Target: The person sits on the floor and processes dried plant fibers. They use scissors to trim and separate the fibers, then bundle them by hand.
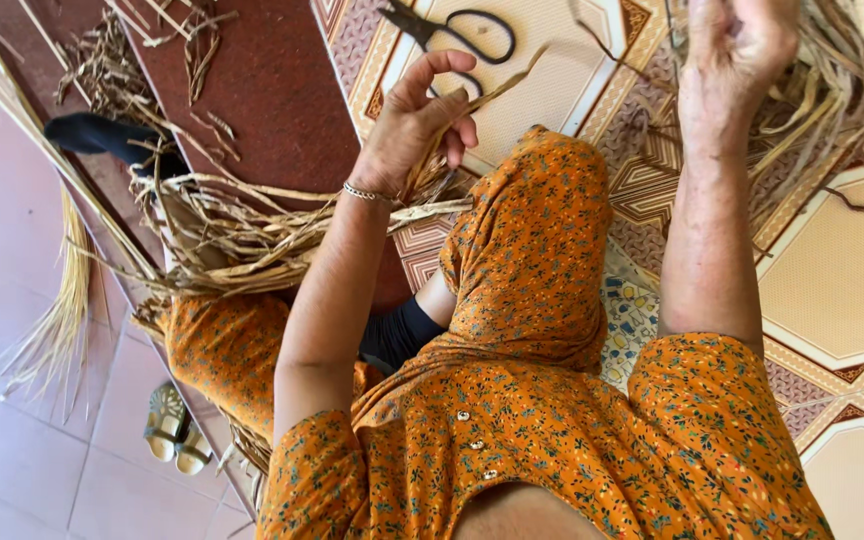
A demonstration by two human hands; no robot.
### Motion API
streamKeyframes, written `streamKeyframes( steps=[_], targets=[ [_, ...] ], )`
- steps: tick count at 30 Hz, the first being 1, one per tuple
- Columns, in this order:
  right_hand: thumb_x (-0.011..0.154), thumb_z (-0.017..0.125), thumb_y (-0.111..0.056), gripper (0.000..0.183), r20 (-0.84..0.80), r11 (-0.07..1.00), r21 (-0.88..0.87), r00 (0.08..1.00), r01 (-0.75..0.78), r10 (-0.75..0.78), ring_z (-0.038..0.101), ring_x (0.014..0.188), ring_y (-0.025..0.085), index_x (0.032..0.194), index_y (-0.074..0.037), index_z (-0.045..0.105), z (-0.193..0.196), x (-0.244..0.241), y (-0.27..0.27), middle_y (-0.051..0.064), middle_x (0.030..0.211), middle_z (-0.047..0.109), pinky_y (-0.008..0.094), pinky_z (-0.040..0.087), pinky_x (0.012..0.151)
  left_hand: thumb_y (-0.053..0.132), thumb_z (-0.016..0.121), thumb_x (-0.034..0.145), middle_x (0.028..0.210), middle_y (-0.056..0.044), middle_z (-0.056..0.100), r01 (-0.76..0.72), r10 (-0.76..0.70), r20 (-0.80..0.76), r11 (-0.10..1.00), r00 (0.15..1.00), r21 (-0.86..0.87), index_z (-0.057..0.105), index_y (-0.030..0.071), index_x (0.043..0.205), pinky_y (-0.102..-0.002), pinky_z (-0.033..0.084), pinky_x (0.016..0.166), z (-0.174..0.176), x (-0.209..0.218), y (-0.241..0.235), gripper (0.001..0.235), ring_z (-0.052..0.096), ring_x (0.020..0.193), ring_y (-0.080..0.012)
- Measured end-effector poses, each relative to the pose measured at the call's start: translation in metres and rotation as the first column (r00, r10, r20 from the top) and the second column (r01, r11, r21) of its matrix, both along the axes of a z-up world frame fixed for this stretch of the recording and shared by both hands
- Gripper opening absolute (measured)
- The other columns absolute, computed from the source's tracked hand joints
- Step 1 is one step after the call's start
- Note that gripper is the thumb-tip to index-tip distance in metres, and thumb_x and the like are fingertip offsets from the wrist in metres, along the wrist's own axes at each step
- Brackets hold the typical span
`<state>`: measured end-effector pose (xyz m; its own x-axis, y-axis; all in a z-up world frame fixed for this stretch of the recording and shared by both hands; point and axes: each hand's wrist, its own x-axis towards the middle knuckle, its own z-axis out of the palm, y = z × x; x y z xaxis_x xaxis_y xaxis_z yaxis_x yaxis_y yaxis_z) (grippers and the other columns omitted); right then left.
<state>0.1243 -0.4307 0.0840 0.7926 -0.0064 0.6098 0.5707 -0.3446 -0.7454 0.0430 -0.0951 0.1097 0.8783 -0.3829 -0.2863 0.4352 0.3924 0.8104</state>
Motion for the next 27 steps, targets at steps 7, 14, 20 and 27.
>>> streamKeyframes(
  steps=[7,14,20,27],
  targets=[
    [0.111,0.072,-0.019,0.012,-0.104,0.845,-0.336,0.908,-0.416,0.405,0.059,0.112,0.023,0.119,-0.011,0.077,0.041,-0.069,0.099,0.005,0.122,0.073,0.037,0.049,0.105,0.001,0.041,0.088,0.109,-0.026,0.073,-0.082,0.002,-0.244,0.943,0.97,-0.322,0.06,-0.006,0.125,-0.042,0.064,0.091,-0.007,-0.022,0.007,0.042,0.077,0.092,-0.0334],
    [0.097,0.084,-0.028,0.028,-0.034,0.719,-0.534,0.861,-0.445,0.507,0.054,0.127,0.027,0.123,-0.019,0.08,0.066,-0.088,0.151,-0.005,0.137,0.07,0.043,0.038,0.113,0.02,0.052,0.113,0.126,-0.017,0.066,-0.226,0.128,-0.215,0.815,0.968,-0.533,0.059,-0.001,0.131,-0.041,0.059,0.103,-0.082,-0.054,0.011,0.028,0.067,0.114,-0.0277],
    [0.097,0.084,-0.027,0.024,0.012,0.766,-0.491,0.876,-0.415,0.482,0.059,0.114,0.022,0.118,-0.017,0.08,0.047,-0.089,0.165,-0.003,0.119,0.073,0.043,0.04,0.107,0.024,0.051,0.104,0.117,-0.011,0.069,-0.182,0.094,-0.301,0.942,0.949,-0.281,0.06,0.004,0.124,-0.037,0.06,0.092,-0.102,-0.06,-0.008,0.03,0.07,0.105,-0.0206],
    [0.103,0.078,-0.011,0.012,-0.206,0.889,-0.211,0.907,-0.407,0.367,0.055,0.108,0.023,0.11,-0.004,0.072,0.02,-0.093,0.163,0.006,0.108,0.064,0.037,0.048,0.103,0.009,0.056,0.101,0.129,-0.017,0.064,-0.146,0.099,0.171,0.947,0.98,0.286,0.049,-0.002,0.14,-0.039,0.06,0.097,-0.06,-0.073,-0.022,0.041,0.065,0.115,-0.0263]
  ],
)
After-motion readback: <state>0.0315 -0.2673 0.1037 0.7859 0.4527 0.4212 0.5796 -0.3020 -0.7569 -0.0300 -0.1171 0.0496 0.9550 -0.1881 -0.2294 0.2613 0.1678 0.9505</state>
